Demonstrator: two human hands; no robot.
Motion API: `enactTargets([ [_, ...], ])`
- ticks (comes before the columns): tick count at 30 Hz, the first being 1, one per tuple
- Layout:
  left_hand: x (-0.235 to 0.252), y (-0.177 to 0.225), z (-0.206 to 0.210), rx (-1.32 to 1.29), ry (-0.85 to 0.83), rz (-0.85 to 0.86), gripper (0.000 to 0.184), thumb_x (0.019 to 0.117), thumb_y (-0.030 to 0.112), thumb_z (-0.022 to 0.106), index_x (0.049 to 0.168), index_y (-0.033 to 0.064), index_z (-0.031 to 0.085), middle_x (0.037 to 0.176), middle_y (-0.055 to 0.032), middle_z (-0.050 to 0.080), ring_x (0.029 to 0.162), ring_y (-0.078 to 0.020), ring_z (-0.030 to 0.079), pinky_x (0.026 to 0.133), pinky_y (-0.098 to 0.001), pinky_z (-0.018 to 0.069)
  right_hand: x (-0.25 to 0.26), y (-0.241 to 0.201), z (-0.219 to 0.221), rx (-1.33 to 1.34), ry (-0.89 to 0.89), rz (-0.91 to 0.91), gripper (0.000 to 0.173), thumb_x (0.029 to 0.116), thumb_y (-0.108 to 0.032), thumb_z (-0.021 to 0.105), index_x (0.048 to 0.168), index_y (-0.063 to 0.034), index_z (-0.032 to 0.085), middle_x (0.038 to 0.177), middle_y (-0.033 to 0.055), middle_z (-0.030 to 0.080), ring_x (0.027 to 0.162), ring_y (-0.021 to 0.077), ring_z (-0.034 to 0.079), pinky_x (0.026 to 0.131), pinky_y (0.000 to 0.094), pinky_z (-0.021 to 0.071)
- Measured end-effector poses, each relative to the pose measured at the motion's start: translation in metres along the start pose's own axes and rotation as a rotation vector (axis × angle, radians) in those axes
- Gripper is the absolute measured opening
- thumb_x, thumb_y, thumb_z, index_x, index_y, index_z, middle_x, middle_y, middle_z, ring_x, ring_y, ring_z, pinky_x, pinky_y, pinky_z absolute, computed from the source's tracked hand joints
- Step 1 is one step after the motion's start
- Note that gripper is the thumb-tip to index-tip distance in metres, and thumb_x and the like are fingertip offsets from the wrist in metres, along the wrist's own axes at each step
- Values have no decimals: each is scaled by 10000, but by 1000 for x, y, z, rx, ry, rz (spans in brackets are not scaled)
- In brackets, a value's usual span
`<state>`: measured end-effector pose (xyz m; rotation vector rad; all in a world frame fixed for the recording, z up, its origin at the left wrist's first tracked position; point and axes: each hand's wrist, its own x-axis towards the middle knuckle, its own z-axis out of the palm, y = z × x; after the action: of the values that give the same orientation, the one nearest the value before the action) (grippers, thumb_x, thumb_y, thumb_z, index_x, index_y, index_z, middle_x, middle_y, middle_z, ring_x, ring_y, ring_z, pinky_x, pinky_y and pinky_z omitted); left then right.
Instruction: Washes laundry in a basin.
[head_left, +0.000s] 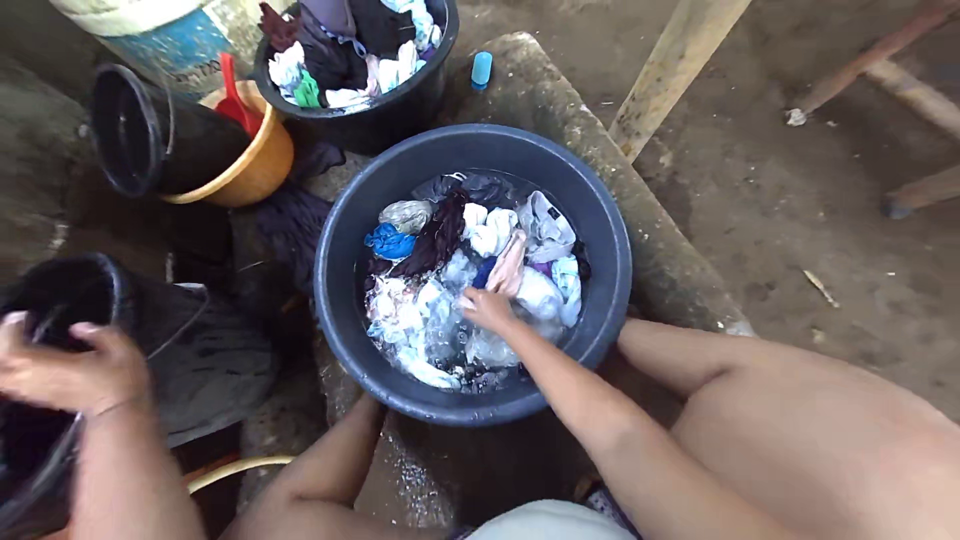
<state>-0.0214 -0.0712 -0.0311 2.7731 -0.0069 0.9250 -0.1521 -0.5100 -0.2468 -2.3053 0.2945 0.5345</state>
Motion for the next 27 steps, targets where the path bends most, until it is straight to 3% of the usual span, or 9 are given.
enactTargets([
  [2,-21,36,23,-119,-122,214,461,963,87,562,1359,-144,517,1455,-403,438,1414,-550,378,1196,-596,289,-13,-12,2,111,-88,-52,457,1018,-345,610,1361,-44,610,1272,266,658,1221,438,615,1052,653,432],
  [4,-54,79,62,-179,-492,296,428,1010,86,562,1414,-53,537,1431,-315,531,1368,-469,490,1156,-594,380,-25,-25,-9,227,-121,-63,449,1023,-358,621,1360,-63,616,1231,250,676,1131,408,664,980,614,506],
  [6,-102,123,106,-389,-914,248,538,1005,103,611,1513,21,455,1436,-237,563,1301,-370,579,1091,-544,475,-40,-36,-28,300,-114,-137,379,1028,-291,627,1321,-51,628,1180,253,682,1039,395,688,901,599,546],
  [9,-179,188,127,-761,-1336,140,689,932,98,709,1539,-3,400,1475,-235,529,1351,-330,536,1129,-507,439,-65,-48,-56,497,25,-426,199,984,-77,623,1136,44,663,1058,209,689,949,288,675,883,493,552],
  [11,-220,220,123,-982,-1317,1,421,921,61,666,1302,-90,573,1213,-197,674,1126,-202,655,1017,-392,526,-77,-51,-73,614,89,-526,212,1016,-52,529,1172,61,619,1067,171,676,941,189,649,878,395,544],
  [13,-240,235,121,-1110,-1261,-184,332,980,41,579,1267,-123,563,1142,-200,680,1037,-175,672,956,-363,549,-82,-48,-85,569,185,-463,292,1070,-76,444,1287,49,595,1136,192,681,1015,205,658,935,403,534],
  [17,-229,227,125,-1035,-1319,-359,450,1109,149,384,1547,45,390,1366,-262,576,1103,-322,665,876,-477,586,-69,-7,-86,346,379,-234,343,1106,-164,405,1273,-11,662,1183,223,699,1131,350,667,1015,585,482],
  [22,-213,204,154,-606,-1062,-436,383,1087,197,409,1342,-12,604,1269,-279,644,1197,-405,621,1009,-600,480,-47,48,-64,407,433,72,413,1090,-304,521,1293,43,612,1206,290,666,1094,424,665,995,593,502],
  [27,-240,207,184,-272,-1340,-361,564,1052,438,535,1440,28,539,1379,-264,599,1309,-426,563,1081,-633,427,-15,76,4,463,275,393,519,1021,-230,617,1437,44,471,1345,304,582,1227,409,601,1037,548,493],
])
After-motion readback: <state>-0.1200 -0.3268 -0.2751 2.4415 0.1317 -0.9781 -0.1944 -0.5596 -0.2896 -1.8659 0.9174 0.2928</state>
